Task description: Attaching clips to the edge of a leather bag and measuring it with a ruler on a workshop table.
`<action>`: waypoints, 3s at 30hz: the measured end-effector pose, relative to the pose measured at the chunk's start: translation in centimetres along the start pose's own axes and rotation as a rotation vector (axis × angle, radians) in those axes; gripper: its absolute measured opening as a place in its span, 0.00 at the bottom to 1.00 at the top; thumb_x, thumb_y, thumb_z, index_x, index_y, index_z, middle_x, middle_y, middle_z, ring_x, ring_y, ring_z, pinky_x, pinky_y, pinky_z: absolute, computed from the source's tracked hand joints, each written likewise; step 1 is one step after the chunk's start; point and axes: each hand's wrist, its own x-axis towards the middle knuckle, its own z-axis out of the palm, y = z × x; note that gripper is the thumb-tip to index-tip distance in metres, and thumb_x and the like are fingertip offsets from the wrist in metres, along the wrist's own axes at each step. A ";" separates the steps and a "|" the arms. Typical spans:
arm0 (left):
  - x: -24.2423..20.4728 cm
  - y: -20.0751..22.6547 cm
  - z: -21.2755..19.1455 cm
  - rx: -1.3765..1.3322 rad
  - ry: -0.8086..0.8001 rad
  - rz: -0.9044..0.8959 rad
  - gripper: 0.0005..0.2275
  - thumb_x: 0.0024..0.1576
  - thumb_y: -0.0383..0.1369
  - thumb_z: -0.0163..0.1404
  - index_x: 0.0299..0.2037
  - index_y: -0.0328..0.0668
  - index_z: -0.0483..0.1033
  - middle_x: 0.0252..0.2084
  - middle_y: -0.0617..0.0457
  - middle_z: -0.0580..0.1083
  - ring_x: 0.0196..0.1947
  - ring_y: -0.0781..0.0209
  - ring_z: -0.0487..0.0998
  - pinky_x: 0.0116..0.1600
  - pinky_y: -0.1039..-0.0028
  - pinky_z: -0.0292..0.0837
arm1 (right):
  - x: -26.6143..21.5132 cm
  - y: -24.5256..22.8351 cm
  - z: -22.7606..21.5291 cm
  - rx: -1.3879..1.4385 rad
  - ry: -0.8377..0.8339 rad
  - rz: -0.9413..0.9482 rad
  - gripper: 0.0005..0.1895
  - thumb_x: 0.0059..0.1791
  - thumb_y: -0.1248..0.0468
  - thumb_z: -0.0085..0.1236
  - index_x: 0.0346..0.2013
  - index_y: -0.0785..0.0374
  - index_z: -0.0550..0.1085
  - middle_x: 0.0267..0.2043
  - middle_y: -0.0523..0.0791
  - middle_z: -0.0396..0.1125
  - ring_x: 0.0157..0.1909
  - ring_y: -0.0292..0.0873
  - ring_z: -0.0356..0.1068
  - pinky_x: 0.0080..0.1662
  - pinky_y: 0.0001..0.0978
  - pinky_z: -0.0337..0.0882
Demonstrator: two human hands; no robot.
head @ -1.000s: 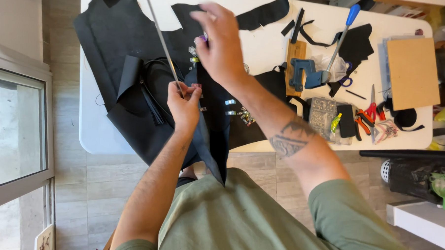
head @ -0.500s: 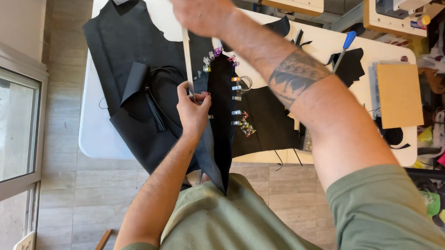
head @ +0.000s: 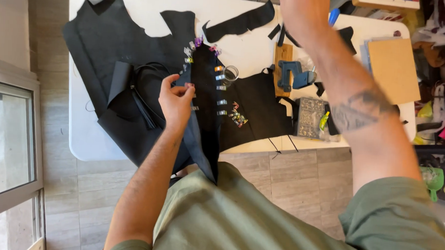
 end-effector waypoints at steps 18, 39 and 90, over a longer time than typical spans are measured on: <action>-0.4 -0.5 0.1 -0.328 -0.059 -0.019 0.15 0.55 0.24 0.60 0.51 0.45 0.75 0.30 0.55 0.78 0.30 0.69 0.79 0.33 0.81 0.81 | -28.5 -17.5 3.9 0.913 -0.093 0.865 0.10 0.49 0.63 0.65 0.27 0.63 0.74 0.15 0.44 0.67 0.18 0.37 0.67 0.25 0.26 0.66; 0.4 2.2 -1.7 -0.259 -0.414 0.189 0.09 0.63 0.18 0.43 0.39 0.46 0.65 0.32 0.59 0.63 0.23 0.74 0.62 0.32 0.82 0.64 | -24.3 -21.7 8.8 0.612 -0.165 0.935 0.32 0.51 0.64 0.57 0.70 0.68 0.64 0.22 0.39 0.62 0.25 0.32 0.62 0.36 0.26 0.66; 1.8 2.6 0.2 -0.057 -0.325 0.172 0.08 0.52 0.27 0.67 0.23 0.40 0.83 0.28 0.61 0.72 0.27 0.72 0.72 0.33 0.80 0.74 | -24.2 -21.0 7.6 0.586 -0.158 0.821 0.30 0.52 0.59 0.54 0.67 0.69 0.64 0.23 0.38 0.75 0.23 0.31 0.70 0.39 0.26 0.71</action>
